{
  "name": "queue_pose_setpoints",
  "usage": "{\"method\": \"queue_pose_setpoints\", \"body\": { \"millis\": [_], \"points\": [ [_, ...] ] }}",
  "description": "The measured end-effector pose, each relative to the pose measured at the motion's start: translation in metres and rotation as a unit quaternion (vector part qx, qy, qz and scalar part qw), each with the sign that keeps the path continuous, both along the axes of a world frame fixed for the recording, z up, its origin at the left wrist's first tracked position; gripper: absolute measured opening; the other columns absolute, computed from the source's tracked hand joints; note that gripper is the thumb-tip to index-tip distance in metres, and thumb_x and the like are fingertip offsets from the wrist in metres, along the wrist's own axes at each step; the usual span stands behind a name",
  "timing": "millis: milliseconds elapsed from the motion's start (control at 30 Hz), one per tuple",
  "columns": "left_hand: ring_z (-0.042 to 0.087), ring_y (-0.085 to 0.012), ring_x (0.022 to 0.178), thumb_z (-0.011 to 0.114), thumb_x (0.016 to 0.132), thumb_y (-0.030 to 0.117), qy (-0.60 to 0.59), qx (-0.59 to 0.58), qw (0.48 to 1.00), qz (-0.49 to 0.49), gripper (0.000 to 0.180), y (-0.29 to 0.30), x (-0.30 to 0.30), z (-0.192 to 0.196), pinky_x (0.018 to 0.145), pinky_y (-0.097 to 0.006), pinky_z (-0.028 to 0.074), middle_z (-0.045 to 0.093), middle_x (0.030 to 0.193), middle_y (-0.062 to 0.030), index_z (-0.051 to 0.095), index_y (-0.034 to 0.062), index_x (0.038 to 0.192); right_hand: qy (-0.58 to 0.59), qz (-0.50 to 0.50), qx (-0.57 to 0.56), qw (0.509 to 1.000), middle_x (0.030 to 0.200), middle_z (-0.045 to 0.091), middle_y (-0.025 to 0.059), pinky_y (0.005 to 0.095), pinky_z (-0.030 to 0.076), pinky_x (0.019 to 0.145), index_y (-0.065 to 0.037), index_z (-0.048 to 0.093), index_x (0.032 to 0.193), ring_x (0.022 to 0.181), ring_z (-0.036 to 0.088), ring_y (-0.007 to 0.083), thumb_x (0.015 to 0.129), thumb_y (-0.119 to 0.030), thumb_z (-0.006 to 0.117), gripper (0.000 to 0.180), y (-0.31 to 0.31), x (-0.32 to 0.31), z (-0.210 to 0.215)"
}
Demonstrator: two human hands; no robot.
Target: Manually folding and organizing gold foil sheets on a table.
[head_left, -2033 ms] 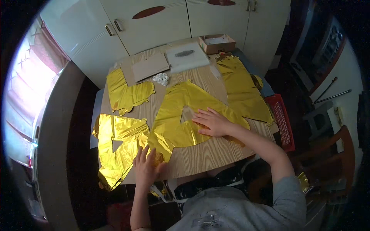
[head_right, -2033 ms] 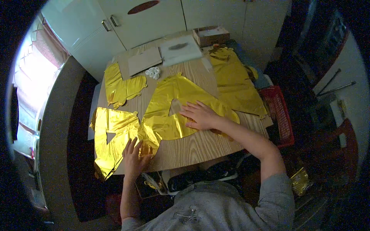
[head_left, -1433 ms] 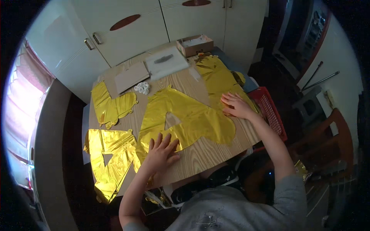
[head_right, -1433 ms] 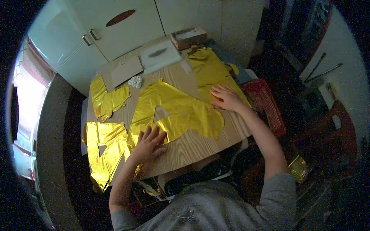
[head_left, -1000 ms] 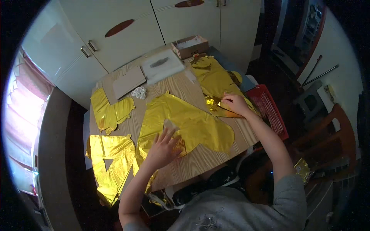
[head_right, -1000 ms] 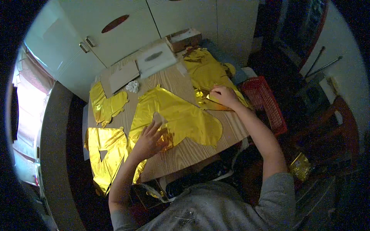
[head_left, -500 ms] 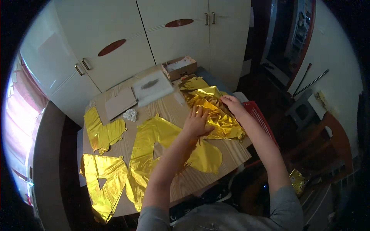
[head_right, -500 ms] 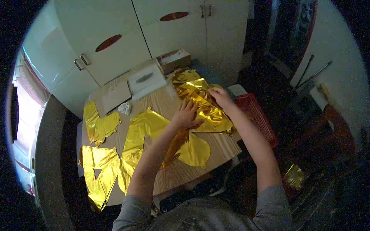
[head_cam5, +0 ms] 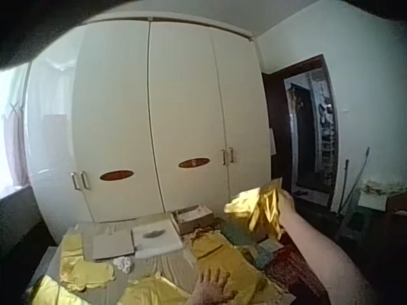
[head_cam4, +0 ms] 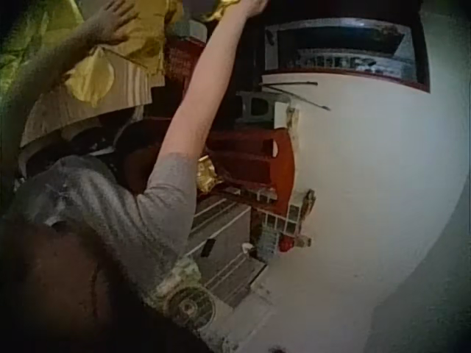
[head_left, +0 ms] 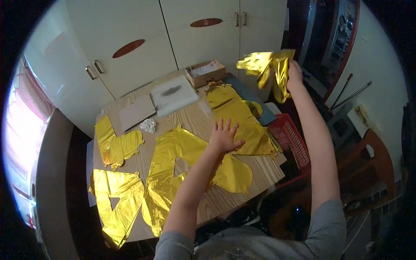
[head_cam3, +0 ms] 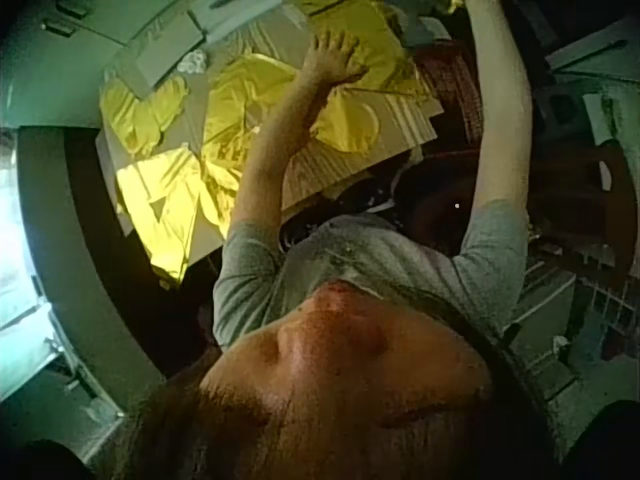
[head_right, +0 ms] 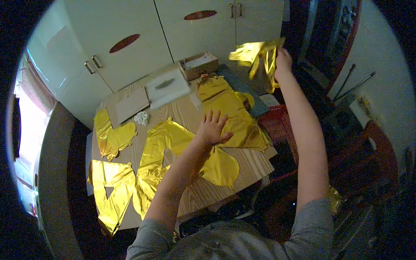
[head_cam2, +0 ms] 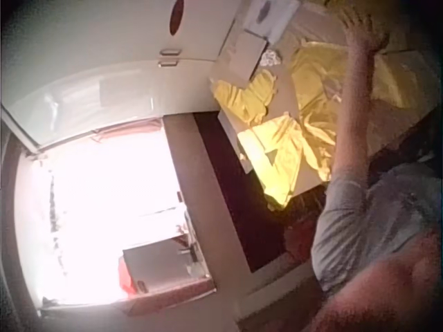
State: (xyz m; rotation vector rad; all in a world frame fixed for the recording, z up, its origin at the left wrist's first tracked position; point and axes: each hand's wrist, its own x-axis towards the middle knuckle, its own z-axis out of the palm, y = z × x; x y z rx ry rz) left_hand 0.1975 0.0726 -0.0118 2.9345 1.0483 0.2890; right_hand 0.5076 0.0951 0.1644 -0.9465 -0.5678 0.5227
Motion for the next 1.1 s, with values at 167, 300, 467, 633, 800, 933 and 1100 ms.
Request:
{"method": "queue_pose_setpoints", "body": {
  "millis": [167,300,467,633,800,933,1100],
  "points": [
    [0.019,-0.0441,0.138,0.042,0.086,0.064,-0.05,-0.005,0.999,-0.003,0.077,0.005,0.0,-0.008,0.11,-0.057,0.017,0.029,0.148,-0.0213,0.035,0.0117,0.142,-0.435,-0.084,-0.054,0.895,0.1,0.067,0.0093,0.0355,0.048,0.081,-0.001,0.061,0.106,0.09,0.063,0.0228,0.096,-0.024,0.05,0.028,-0.027,-0.037,0.046],
    [0.029,-0.0355,0.137,0.038,0.091,0.059,-0.244,-0.173,0.954,0.027,0.068,0.03,-0.019,-0.018,0.11,-0.054,0.022,0.03,0.148,-0.0199,0.038,0.0117,0.141,-0.708,-0.005,-0.041,0.705,0.112,0.063,0.0144,0.0332,0.048,0.087,-0.001,0.063,0.1,0.102,0.061,0.0275,0.089,-0.013,0.053,0.019,-0.073,-0.136,0.042],
    [0.05,-0.029,0.119,0.045,0.092,0.053,-0.563,-0.541,0.615,0.112,0.064,0.003,-0.119,0.04,0.095,-0.054,0.039,0.051,0.134,-0.0102,0.037,0.0115,0.14,-0.793,0.145,0.083,0.586,0.106,0.063,0.0128,0.0368,0.054,0.076,-0.004,0.06,0.095,0.092,0.064,0.0283,0.085,-0.013,0.053,0.016,-0.141,-0.235,-0.018],
    [0.053,-0.0244,0.112,0.059,0.09,0.038,-0.574,-0.547,0.578,0.193,0.076,-0.044,-0.196,0.073,0.088,-0.05,0.043,0.052,0.13,-0.0128,0.017,0.0125,0.148,-0.819,0.189,0.163,0.517,0.111,0.064,0.0071,0.0278,0.054,0.059,-0.009,0.062,0.091,0.089,0.066,0.0182,0.077,-0.017,0.058,0.016,-0.197,-0.297,-0.063],
    [0.057,-0.0254,0.104,0.064,0.084,0.004,-0.512,-0.43,0.7,0.252,0.079,-0.057,-0.241,0.034,0.084,-0.036,0.05,0.052,0.124,-0.0174,0.016,0.0108,0.147,-0.839,0.197,0.169,0.478,0.087,0.059,0.0042,0.0275,0.051,0.051,-0.009,0.06,0.084,0.071,0.063,0.0166,0.072,-0.017,0.059,0.014,-0.229,-0.334,-0.09],
    [0.057,-0.0291,0.105,0.067,0.081,0.004,-0.432,-0.331,0.802,0.244,0.073,-0.049,-0.256,0.016,0.082,-0.038,0.051,0.05,0.127,-0.0193,0.029,0.0112,0.143,-0.843,0.213,0.137,0.474,0.084,0.057,0.0021,0.0266,0.049,0.051,-0.01,0.059,0.083,0.068,0.061,0.0146,0.07,-0.018,0.061,0.015,-0.231,-0.342,-0.108],
    [0.043,-0.0427,0.124,0.067,0.083,0.025,-0.183,0.047,0.94,0.284,0.06,-0.052,-0.252,0.01,0.098,-0.051,0.04,0.043,0.136,-0.0245,0.044,0.0122,0.137,-0.839,0.311,0.033,0.445,0.1,0.062,0.0043,0.0264,0.051,0.058,-0.008,0.06,0.091,0.079,0.062,0.0168,0.078,-0.028,0.062,0.024,-0.228,-0.34,-0.126]
  ]
}}
